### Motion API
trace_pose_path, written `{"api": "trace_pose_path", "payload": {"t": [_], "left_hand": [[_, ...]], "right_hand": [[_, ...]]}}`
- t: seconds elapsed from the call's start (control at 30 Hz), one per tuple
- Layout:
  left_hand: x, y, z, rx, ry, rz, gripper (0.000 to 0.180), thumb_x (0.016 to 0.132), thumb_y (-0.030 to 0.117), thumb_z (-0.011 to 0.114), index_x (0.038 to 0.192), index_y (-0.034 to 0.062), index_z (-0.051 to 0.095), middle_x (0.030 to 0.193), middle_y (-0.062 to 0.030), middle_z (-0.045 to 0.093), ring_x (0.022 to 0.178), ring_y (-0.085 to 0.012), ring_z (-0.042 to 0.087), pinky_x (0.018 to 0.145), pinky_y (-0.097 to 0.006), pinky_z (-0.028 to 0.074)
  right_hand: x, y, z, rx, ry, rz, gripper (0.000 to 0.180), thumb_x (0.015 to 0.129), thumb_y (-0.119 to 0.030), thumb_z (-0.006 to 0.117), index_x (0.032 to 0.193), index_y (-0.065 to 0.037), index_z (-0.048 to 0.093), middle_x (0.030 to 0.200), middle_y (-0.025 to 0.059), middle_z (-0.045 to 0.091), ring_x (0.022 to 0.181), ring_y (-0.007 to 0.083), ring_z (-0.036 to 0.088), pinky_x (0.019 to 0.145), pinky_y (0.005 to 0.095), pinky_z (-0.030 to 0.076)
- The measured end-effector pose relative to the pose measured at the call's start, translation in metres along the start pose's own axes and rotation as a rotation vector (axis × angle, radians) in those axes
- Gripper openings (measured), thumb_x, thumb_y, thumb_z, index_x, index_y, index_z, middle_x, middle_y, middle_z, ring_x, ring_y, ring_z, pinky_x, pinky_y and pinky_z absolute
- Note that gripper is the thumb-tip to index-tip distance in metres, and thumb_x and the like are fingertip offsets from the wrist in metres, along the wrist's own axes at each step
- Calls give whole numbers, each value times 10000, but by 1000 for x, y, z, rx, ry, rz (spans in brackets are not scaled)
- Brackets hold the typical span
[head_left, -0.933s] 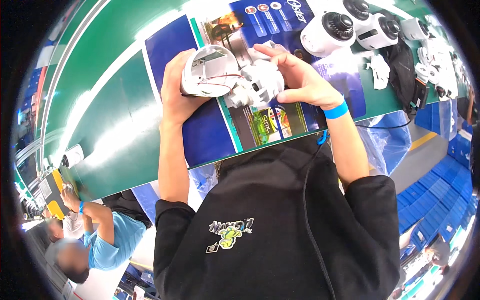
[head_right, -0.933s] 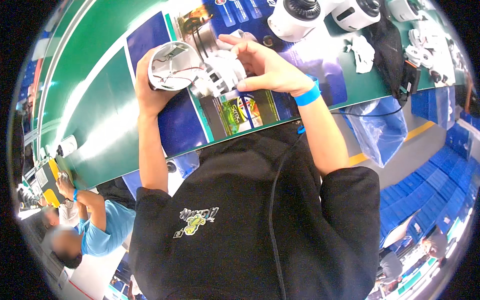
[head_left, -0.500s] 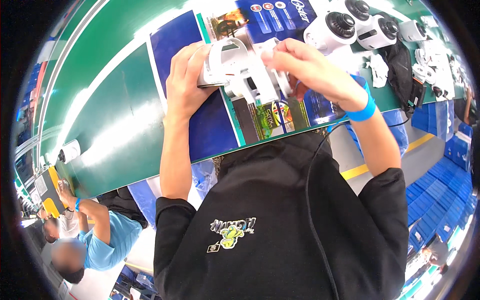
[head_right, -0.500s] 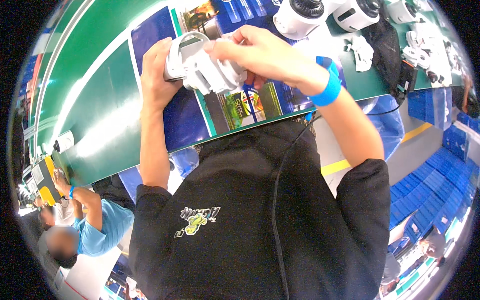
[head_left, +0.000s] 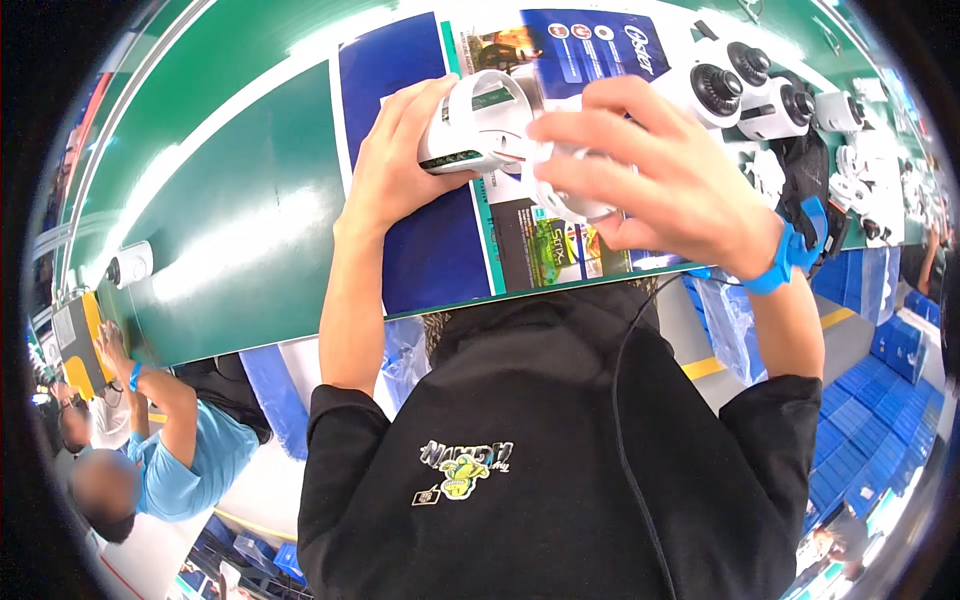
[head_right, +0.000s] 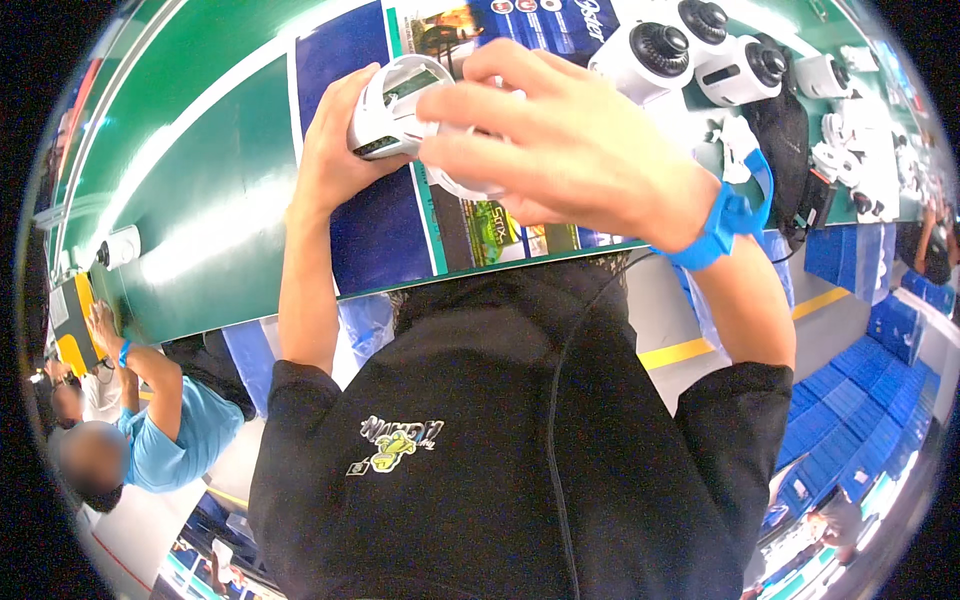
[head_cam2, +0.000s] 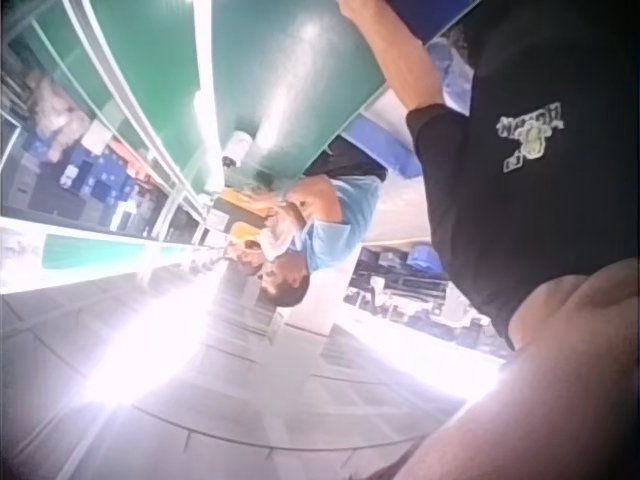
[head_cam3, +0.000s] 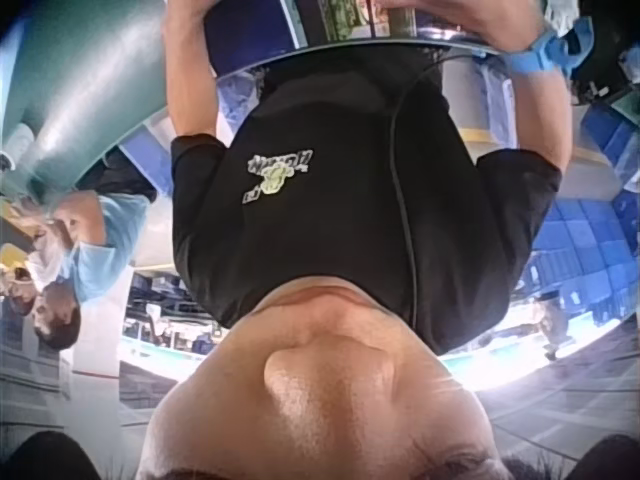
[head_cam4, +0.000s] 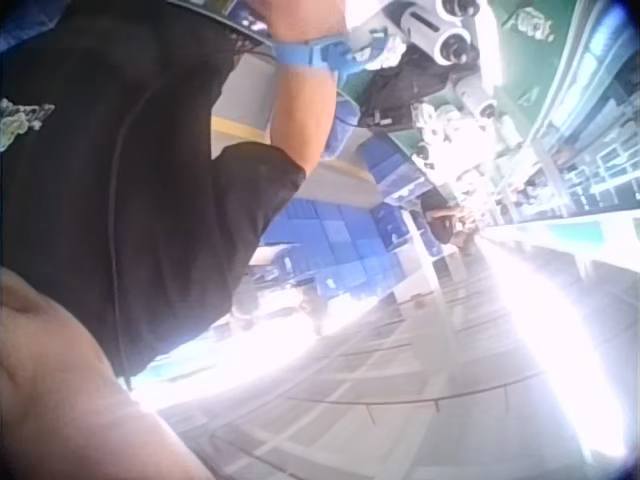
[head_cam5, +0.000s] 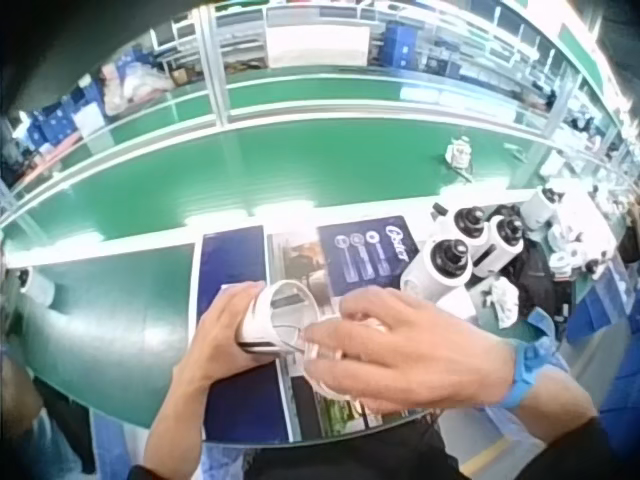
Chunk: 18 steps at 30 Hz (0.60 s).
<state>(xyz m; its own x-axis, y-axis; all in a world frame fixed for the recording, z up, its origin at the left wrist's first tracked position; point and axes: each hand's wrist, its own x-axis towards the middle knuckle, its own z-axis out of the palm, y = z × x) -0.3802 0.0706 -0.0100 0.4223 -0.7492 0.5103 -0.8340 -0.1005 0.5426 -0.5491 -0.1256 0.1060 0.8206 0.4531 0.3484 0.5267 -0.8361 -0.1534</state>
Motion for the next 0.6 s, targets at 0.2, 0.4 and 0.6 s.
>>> {"api": "trace_pose_path", "payload": {"t": [0.2,0.4,0.6], "left_hand": [[-2,2,-4,-96,-136,31,918,478,89,874,1309,113,485,1258,-110,554,1175,-331,518,979,-396,452],[-4,7,-5,-391,-145,71,900,494,66,878,1301,62,480,1263,-142,538,1185,-337,509,1000,-411,426],[-8,12,-2,-379,-244,14,922,479,20,867,1316,86,486,1251,-113,543,1180,-322,511,1001,-402,432]], "right_hand": [[-5,0,14,-275,118,-216,346,620,-175,656,959,-151,590,1167,-9,574,1091,258,526,890,392,487],[-7,-1,25,-99,178,-283,407,580,-58,710,963,-132,591,1204,3,580,1027,313,565,824,423,567],[-11,5,19,-22,67,-288,405,608,-9,733,971,-70,564,1206,60,597,1095,362,558,826,452,579]]}}
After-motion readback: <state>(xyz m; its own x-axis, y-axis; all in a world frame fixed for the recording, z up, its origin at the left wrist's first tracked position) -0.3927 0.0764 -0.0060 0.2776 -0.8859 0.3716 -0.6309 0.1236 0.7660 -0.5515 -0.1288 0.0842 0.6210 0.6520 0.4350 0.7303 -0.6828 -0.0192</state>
